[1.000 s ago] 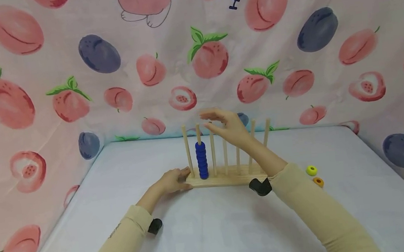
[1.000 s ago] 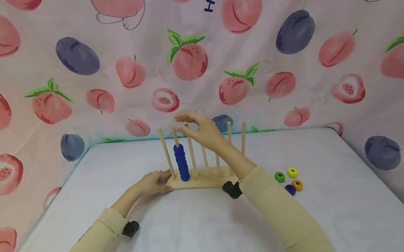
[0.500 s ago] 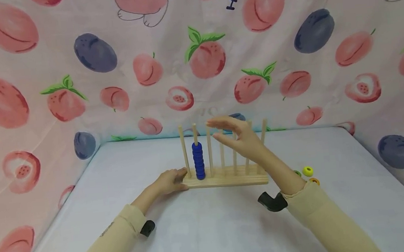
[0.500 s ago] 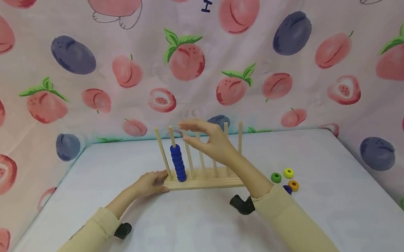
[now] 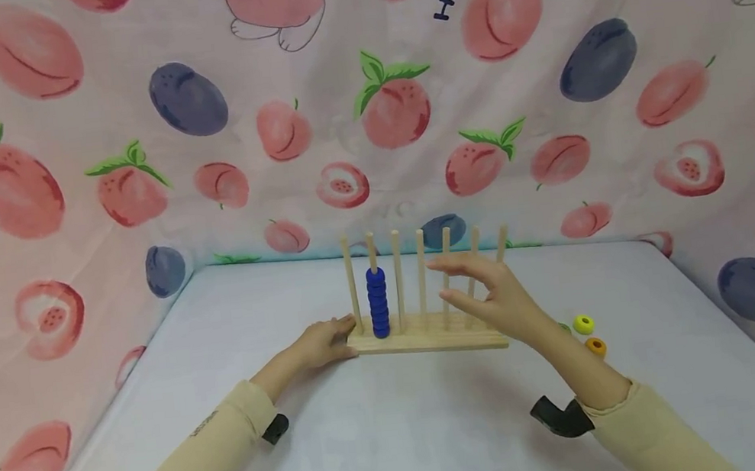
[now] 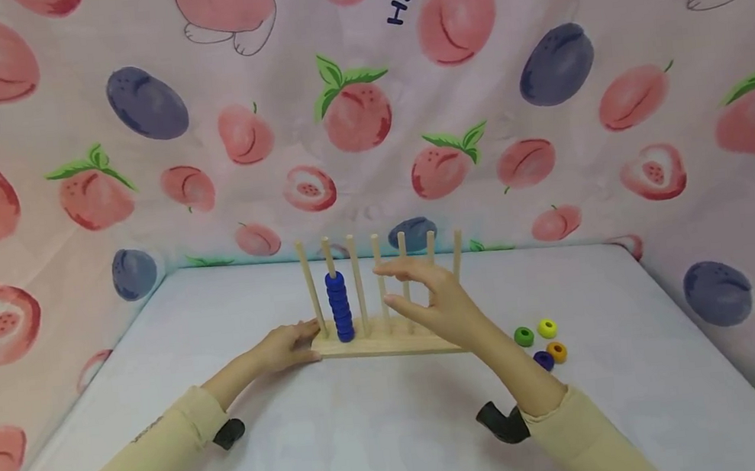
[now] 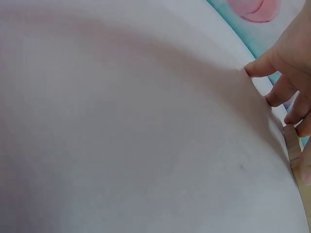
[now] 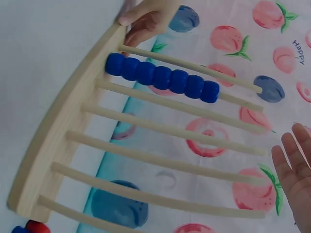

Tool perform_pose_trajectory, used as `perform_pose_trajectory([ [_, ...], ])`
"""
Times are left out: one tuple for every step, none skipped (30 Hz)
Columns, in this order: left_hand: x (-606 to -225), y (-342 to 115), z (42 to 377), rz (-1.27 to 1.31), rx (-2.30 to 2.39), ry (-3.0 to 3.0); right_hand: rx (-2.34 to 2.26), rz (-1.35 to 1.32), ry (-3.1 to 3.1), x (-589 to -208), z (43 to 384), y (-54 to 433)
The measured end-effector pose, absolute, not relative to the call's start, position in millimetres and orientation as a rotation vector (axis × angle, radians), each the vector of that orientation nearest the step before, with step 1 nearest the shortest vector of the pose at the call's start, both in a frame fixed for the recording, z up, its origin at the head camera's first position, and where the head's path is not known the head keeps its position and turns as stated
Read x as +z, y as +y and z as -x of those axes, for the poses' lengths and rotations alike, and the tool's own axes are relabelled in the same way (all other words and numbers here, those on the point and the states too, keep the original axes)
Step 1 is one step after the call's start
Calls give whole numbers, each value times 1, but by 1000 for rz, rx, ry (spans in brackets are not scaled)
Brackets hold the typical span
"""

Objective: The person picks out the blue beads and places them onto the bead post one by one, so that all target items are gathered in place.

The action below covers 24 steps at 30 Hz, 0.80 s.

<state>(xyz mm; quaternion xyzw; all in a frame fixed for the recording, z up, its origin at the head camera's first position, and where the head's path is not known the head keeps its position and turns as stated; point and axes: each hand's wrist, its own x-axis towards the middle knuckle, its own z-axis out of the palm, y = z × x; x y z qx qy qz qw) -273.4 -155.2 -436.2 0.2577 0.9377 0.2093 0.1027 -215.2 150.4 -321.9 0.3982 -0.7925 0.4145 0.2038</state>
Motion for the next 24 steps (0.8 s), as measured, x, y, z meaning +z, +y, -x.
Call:
perform_pose_trajectory([
  [-436, -154, 273, -771, 607, 2766, 1147, -1119, -2203, -325, 214, 153],
  [-436, -154, 273, -767, 608, 2760, 1138, -1120, -2207, -327, 214, 156],
  [-435, -153, 273, -768, 602, 2755, 1133, -1127, -2209, -329, 214, 159],
  [-435, -153, 274, -767, 591, 2752, 1132, -1134, -2215, -331, 213, 161],
  [-435, -153, 274, -758, 585, 2746, 1129, -1136, -2228, -333, 213, 164],
  [-435, -153, 274, -756, 579, 2743, 1123, -1135, -2247, -334, 213, 167],
  [-435, -153, 274, -762, 567, 2742, 1112, -1132, -2266, -336, 213, 170],
  [-434, -153, 275, -755, 567, 2736, 1101, -1125, -2290, -338, 213, 174],
  [-434, -154, 275, -757, 565, 2731, 1087, -1116, -2317, -339, 212, 177],
  [-433, -154, 275, -756, 562, 2730, 1072, -1105, -2346, -341, 212, 181],
  [-433, -155, 275, -762, 562, 2728, 1052, -1091, -2372, -343, 211, 185],
  [-433, -155, 275, -762, 565, 2724, 1034, -1078, -2399, -345, 210, 189],
  [-433, -155, 275, -761, 564, 2719, 1021, -1065, -2424, -347, 210, 193],
  [-433, -155, 275, -755, 572, 2712, 1013, -1058, -2444, -349, 209, 198],
  [-433, -155, 274, -760, 571, 2709, 1009, -1052, -2458, -352, 208, 202],
  [-433, -154, 274, -759, 572, 2706, 1004, -1045, -2468, -354, 207, 205],
  [-433, -154, 274, -761, 568, 2704, 999, -1041, -2474, -356, 207, 209],
  [-432, -154, 274, -760, 568, 2701, 999, -1043, -2480, -358, 206, 212],
  [-432, -155, 275, -767, 559, 2701, 995, -1048, -2482, -360, 207, 215],
  [-432, -155, 275, -771, 554, 2701, 993, -1057, -2479, -362, 207, 218],
  [-431, -155, 276, -772, 548, 2701, 987, -1061, -2480, -363, 208, 221],
  [-430, -154, 277, -770, 547, 2701, 981, -1064, -2483, -365, 209, 224],
  [-430, -154, 278, -772, 545, 2703, 983, -1070, -2484, -366, 211, 228],
  [-429, -154, 280, -770, 548, 2704, 984, -1074, -2487, -367, 212, 231],
])
